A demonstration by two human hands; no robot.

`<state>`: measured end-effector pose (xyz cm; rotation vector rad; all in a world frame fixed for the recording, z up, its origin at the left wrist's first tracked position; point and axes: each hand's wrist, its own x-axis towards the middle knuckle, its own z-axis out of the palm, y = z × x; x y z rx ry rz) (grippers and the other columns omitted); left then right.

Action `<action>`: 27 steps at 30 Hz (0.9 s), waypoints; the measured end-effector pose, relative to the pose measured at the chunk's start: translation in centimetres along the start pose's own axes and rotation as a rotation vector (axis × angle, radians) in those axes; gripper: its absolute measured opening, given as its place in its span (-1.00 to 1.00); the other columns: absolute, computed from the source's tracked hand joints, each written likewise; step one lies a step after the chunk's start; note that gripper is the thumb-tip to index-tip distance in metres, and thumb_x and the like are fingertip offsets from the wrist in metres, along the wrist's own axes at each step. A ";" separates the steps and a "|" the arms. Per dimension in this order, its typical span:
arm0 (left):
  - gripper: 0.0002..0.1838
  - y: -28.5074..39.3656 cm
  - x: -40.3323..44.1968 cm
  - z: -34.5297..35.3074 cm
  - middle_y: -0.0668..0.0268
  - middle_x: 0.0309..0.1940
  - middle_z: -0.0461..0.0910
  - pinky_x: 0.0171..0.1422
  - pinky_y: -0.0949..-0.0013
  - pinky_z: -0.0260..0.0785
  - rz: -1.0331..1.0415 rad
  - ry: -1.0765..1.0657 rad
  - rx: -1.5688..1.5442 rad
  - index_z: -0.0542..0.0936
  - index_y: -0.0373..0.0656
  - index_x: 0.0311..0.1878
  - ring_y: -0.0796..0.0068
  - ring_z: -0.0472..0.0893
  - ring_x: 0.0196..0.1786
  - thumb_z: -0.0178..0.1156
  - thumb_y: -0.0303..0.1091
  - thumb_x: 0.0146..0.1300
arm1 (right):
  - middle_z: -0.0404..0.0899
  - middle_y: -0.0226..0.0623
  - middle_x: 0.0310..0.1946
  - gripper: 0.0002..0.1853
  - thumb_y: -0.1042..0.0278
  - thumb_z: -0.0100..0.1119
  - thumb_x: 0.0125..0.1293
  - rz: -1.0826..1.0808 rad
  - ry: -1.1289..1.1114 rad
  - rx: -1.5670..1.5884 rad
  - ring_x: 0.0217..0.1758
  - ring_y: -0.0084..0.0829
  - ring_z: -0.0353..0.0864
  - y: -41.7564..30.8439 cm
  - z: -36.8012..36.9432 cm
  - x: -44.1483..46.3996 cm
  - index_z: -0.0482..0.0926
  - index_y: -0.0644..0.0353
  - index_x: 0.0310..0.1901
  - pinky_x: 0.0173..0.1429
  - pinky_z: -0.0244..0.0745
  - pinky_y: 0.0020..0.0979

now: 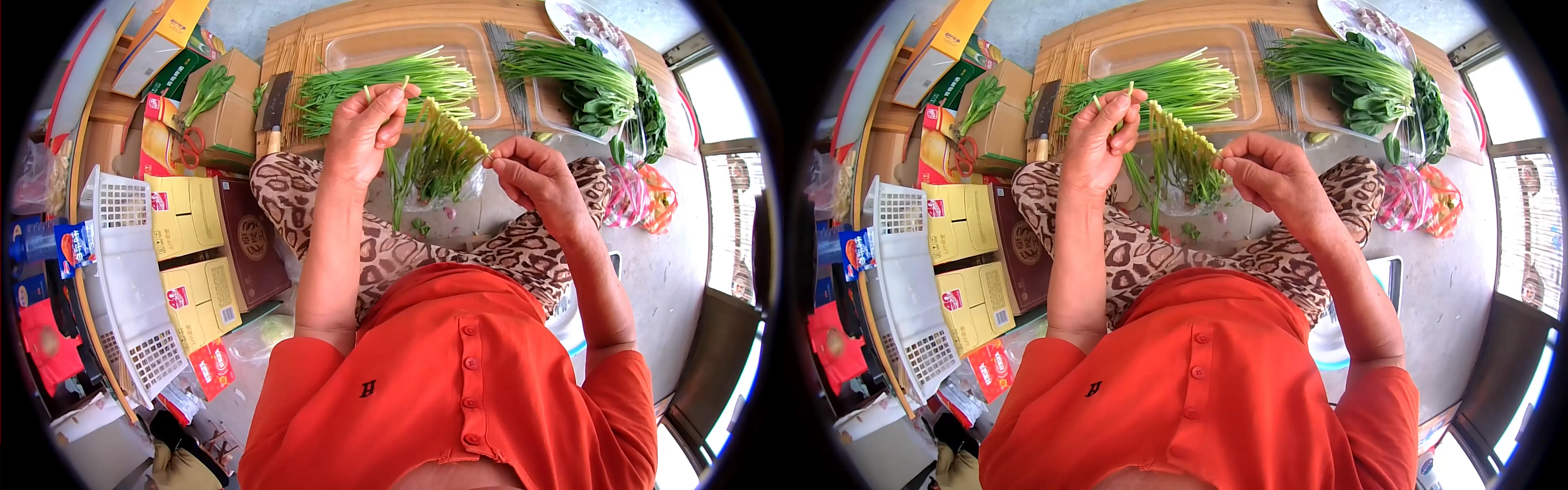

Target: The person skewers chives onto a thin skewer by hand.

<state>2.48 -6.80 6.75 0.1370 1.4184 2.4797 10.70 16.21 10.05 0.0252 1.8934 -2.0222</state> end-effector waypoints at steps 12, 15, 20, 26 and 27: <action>-0.82 0.3 -0.1 -0.9 0.45 -0.42 0.51 -0.54 0.67 0.04 -0.027 -0.122 0.111 0.60 -0.28 -0.19 0.78 0.24 -0.60 0.16 -0.35 0.29 | 0.30 -0.62 -0.63 -0.85 0.34 0.06 0.37 0.006 -0.034 -0.009 -0.65 -0.82 0.14 0.0 -0.3 0.2 0.54 0.22 -0.21 -0.61 -0.03 -0.70; -0.78 -0.3 -0.3 -1.0 0.46 -0.42 0.50 -0.52 0.69 0.04 -0.060 -0.117 0.098 0.60 -0.29 -0.12 0.79 0.25 -0.57 0.15 -0.33 0.30 | 0.30 -0.62 -0.63 -0.84 0.33 0.06 0.37 0.000 -0.035 -0.022 -0.64 -0.81 0.15 -0.1 0.0 0.4 0.54 0.23 -0.21 -0.59 -0.01 -0.70; -0.71 -0.8 -0.2 0.2 0.46 -0.40 0.51 -0.47 0.63 0.13 0.080 -0.070 0.294 0.57 -0.29 0.00 0.73 0.32 -0.51 0.10 -0.29 0.35 | 0.30 -0.61 -0.64 -0.83 0.31 0.06 0.38 -0.006 -0.004 -0.022 -0.64 -0.80 0.15 0.2 -0.2 0.9 0.55 0.24 -0.20 -0.59 -0.01 -0.69; -0.59 -0.8 0.0 -1.1 0.50 -0.47 0.35 -0.44 0.60 0.09 0.087 0.116 0.542 0.50 -0.32 0.10 0.76 0.22 -0.52 -0.02 -0.16 0.43 | 0.29 -0.59 -0.67 -0.82 0.30 0.04 0.38 0.017 0.020 0.028 -0.67 -0.78 0.12 0.8 -0.8 1.2 0.54 0.24 -0.21 -0.60 -0.02 -0.68; -0.59 -0.7 -0.1 -1.0 0.50 -0.47 0.35 -0.44 0.60 0.09 0.087 0.120 0.543 0.50 -0.32 0.10 0.76 0.22 -0.52 -0.02 -0.16 0.43 | 0.28 -0.59 -0.67 -0.82 0.31 0.04 0.38 0.018 0.024 0.039 -0.68 -0.78 0.11 1.0 -0.9 1.1 0.54 0.25 -0.20 -0.60 -0.02 -0.68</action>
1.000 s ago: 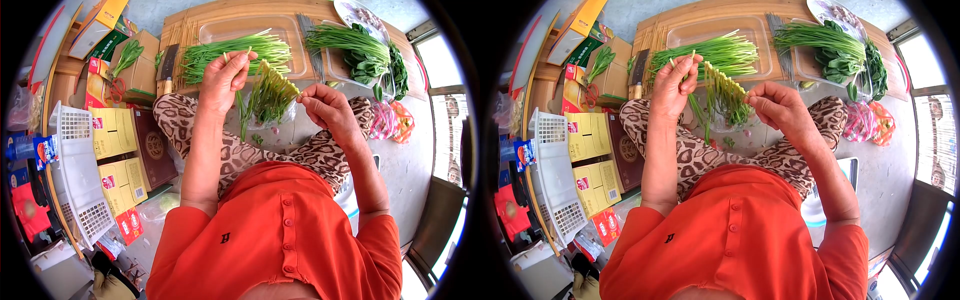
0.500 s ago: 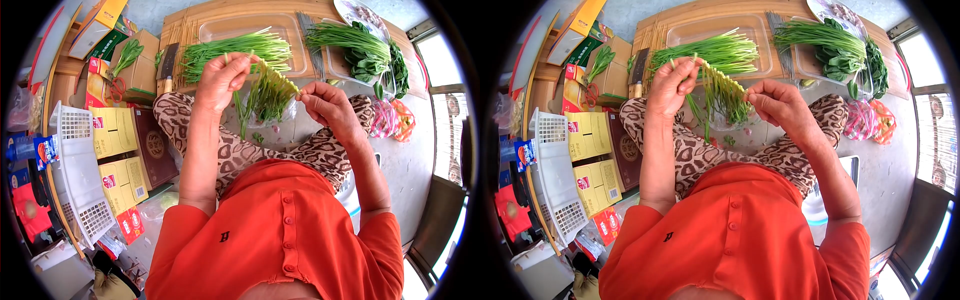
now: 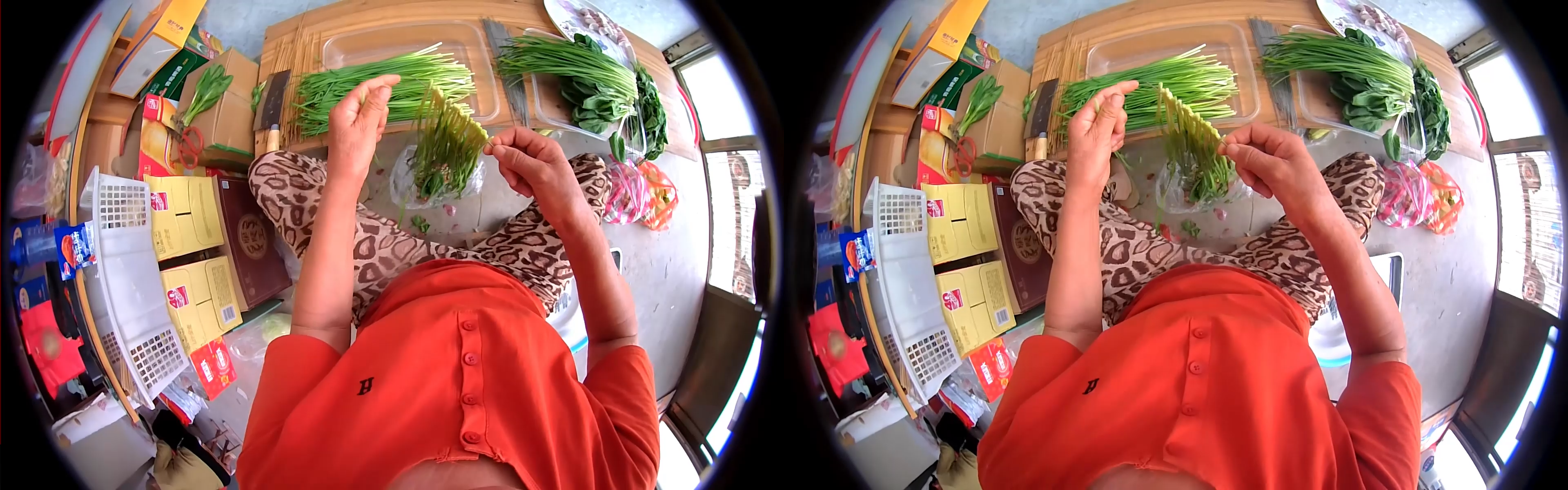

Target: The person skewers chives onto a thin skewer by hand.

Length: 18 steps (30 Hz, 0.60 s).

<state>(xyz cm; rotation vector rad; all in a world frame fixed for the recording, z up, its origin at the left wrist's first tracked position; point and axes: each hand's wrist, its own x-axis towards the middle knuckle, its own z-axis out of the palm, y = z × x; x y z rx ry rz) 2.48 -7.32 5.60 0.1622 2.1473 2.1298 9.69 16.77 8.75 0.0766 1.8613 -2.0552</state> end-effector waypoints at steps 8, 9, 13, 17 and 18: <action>-0.47 1.0 1.1 -0.1 0.19 -0.25 0.53 -0.35 0.48 0.15 -0.021 -0.102 -0.554 0.38 -0.21 -0.02 0.55 0.37 -0.44 -0.30 0.11 0.38 | 0.29 -0.59 -0.67 -0.83 0.32 0.04 0.38 0.006 0.004 0.014 -0.67 -0.79 0.11 0.2 -0.1 -0.1 0.53 0.24 -0.20 -0.60 -0.03 -0.68; -0.52 0.8 1.2 -0.1 0.20 -0.25 0.53 -0.35 0.49 0.16 -0.012 -0.095 -0.557 0.39 -0.19 -0.06 0.56 0.37 -0.42 -0.27 0.06 0.40 | 0.29 -0.59 -0.67 -0.83 0.32 0.04 0.38 0.003 0.001 0.020 -0.67 -0.80 0.11 0.2 -0.1 -0.1 0.54 0.24 -0.20 -0.60 -0.03 -0.69; -0.72 0.3 1.2 0.4 0.24 -0.25 0.53 -0.30 0.49 0.20 0.033 -0.042 -0.578 0.40 -0.14 -0.16 0.57 0.40 -0.37 -0.13 -0.12 0.44 | 0.29 -0.59 -0.66 -0.83 0.32 0.05 0.38 0.000 0.003 0.021 -0.67 -0.80 0.11 -0.2 0.2 -0.2 0.54 0.24 -0.21 -0.60 -0.03 -0.69; -0.84 -0.3 1.3 0.3 0.25 -0.20 0.53 -0.22 0.46 0.27 0.067 -0.021 -0.622 0.45 -0.12 -0.15 0.52 0.45 -0.26 -0.02 -0.25 0.41 | 0.30 -0.59 -0.66 -0.83 0.32 0.05 0.38 -0.013 -0.009 0.020 -0.67 -0.80 0.13 -0.2 0.3 -0.3 0.55 0.24 -0.21 -0.60 -0.02 -0.69; -0.85 -0.3 1.3 0.4 0.26 -0.18 0.53 -0.20 0.47 0.27 0.076 -0.022 -0.647 0.45 -0.12 -0.14 0.53 0.45 -0.23 0.02 -0.27 0.39 | 0.31 -0.59 -0.66 -0.84 0.32 0.05 0.38 -0.016 -0.017 0.021 -0.66 -0.80 0.14 -0.2 0.4 -0.4 0.55 0.23 -0.21 -0.60 -0.02 -0.69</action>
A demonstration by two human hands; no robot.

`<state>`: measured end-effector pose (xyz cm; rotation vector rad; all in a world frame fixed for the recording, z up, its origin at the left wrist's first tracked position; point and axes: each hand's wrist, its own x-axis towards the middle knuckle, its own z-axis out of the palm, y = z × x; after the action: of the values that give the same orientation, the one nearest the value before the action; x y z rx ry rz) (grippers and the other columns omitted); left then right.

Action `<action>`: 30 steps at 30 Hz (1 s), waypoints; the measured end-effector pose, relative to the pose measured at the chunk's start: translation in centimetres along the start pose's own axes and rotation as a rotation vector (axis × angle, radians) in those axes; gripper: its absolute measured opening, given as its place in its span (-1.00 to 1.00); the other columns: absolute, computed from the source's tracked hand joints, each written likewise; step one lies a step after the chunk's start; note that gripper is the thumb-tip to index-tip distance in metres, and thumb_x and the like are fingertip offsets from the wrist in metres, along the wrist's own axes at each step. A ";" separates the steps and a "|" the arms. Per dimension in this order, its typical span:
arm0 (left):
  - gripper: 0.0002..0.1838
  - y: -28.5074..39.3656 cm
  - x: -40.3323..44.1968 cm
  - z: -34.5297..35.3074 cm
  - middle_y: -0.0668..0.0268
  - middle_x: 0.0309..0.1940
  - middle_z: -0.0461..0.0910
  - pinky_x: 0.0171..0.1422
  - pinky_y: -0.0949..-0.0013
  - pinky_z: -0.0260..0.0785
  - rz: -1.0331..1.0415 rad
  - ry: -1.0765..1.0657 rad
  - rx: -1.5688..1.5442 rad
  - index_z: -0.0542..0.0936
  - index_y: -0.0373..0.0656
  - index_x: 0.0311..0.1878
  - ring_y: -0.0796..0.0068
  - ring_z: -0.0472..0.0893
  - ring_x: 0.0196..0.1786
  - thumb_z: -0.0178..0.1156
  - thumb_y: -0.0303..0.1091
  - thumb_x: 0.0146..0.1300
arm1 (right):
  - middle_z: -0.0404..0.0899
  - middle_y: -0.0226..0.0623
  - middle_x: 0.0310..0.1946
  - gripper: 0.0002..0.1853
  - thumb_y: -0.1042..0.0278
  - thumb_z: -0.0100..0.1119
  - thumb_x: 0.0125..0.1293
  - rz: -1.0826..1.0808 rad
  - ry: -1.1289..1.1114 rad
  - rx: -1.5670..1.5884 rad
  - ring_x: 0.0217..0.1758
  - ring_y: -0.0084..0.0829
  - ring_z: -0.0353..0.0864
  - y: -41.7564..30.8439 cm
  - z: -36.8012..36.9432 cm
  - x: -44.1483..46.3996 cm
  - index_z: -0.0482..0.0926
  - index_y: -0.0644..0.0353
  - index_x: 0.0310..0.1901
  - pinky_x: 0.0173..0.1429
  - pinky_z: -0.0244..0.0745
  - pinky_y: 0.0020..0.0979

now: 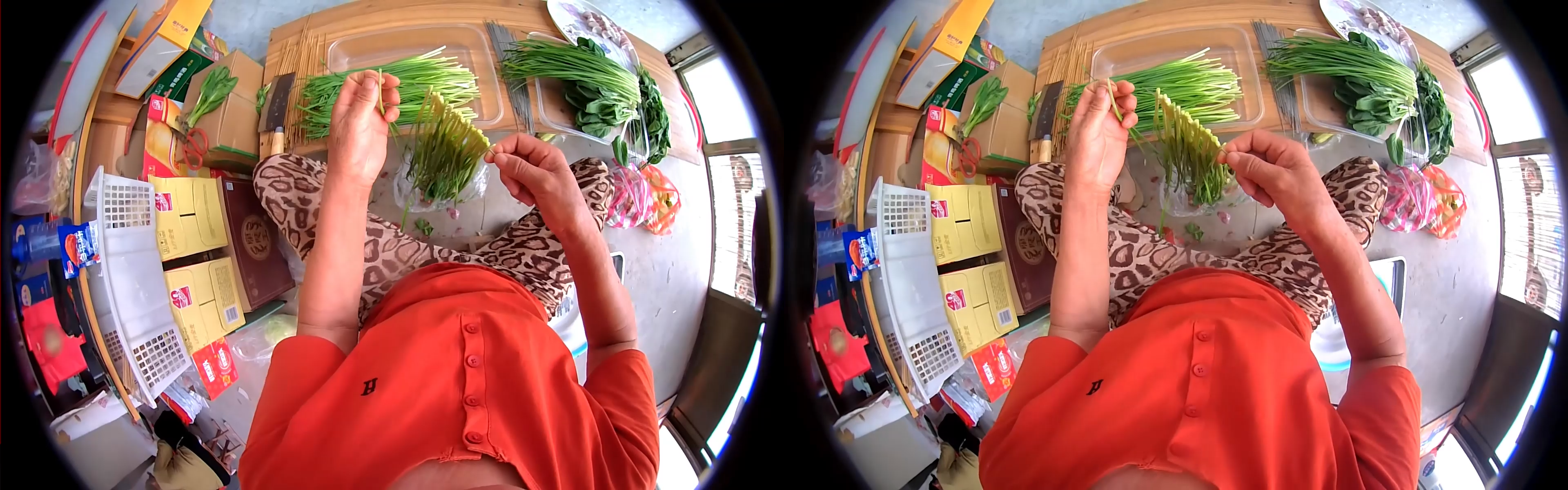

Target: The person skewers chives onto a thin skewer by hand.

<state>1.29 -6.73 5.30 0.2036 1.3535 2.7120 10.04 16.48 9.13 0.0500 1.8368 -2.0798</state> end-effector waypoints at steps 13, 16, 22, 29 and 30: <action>-0.89 -0.3 0.1 0.6 0.38 -0.23 0.54 -0.20 0.53 0.26 0.099 -0.002 -0.073 0.54 -0.17 -0.16 0.64 0.44 -0.22 0.20 -0.42 0.26 | 0.34 -0.60 -0.62 -0.85 0.35 0.06 0.37 -0.008 -0.009 0.043 -0.64 -0.80 0.15 -0.4 0.7 0.0 0.55 0.23 -0.21 -0.61 -0.01 -0.69; -0.88 -0.1 0.0 0.8 0.37 -0.26 0.54 -0.25 0.53 0.27 0.087 0.028 -0.068 0.56 -0.20 -0.16 0.62 0.45 -0.26 0.19 -0.43 0.27 | 0.34 -0.60 -0.62 -0.86 0.35 0.06 0.37 -0.006 -0.010 0.035 -0.64 -0.80 0.16 -0.8 0.9 -0.2 0.55 0.24 -0.21 -0.61 0.00 -0.69; -0.85 -0.1 -0.2 1.1 0.35 -0.35 0.55 -0.32 0.51 0.28 0.032 0.053 -0.074 0.56 -0.24 -0.15 0.58 0.46 -0.35 0.20 -0.40 0.27 | 0.36 -0.59 -0.59 -0.85 0.36 0.07 0.36 -0.016 -0.023 0.039 -0.62 -0.80 0.17 -0.9 1.1 -0.2 0.55 0.25 -0.21 -0.60 0.00 -0.70; -0.83 -0.1 -0.3 1.3 0.36 -0.38 0.54 -0.30 0.49 0.28 0.013 0.057 -0.082 0.57 -0.25 -0.14 0.57 0.46 -0.35 0.20 -0.38 0.26 | 0.36 -0.59 -0.59 -0.85 0.34 0.08 0.36 -0.014 -0.019 0.031 -0.63 -0.80 0.17 -1.1 1.3 -0.2 0.55 0.25 -0.21 -0.60 0.00 -0.69; -0.84 -0.1 -0.4 1.4 0.36 -0.37 0.54 -0.29 0.49 0.28 0.012 0.052 -0.082 0.57 -0.25 -0.14 0.57 0.46 -0.35 0.20 -0.39 0.26 | 0.36 -0.60 -0.60 -0.85 0.34 0.08 0.36 -0.011 -0.010 0.032 -0.63 -0.80 0.17 -1.1 1.3 -0.1 0.55 0.25 -0.21 -0.60 0.00 -0.69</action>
<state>1.88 -5.64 6.01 0.1365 1.2546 2.7947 10.14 15.34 10.37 0.0375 1.8015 -2.1134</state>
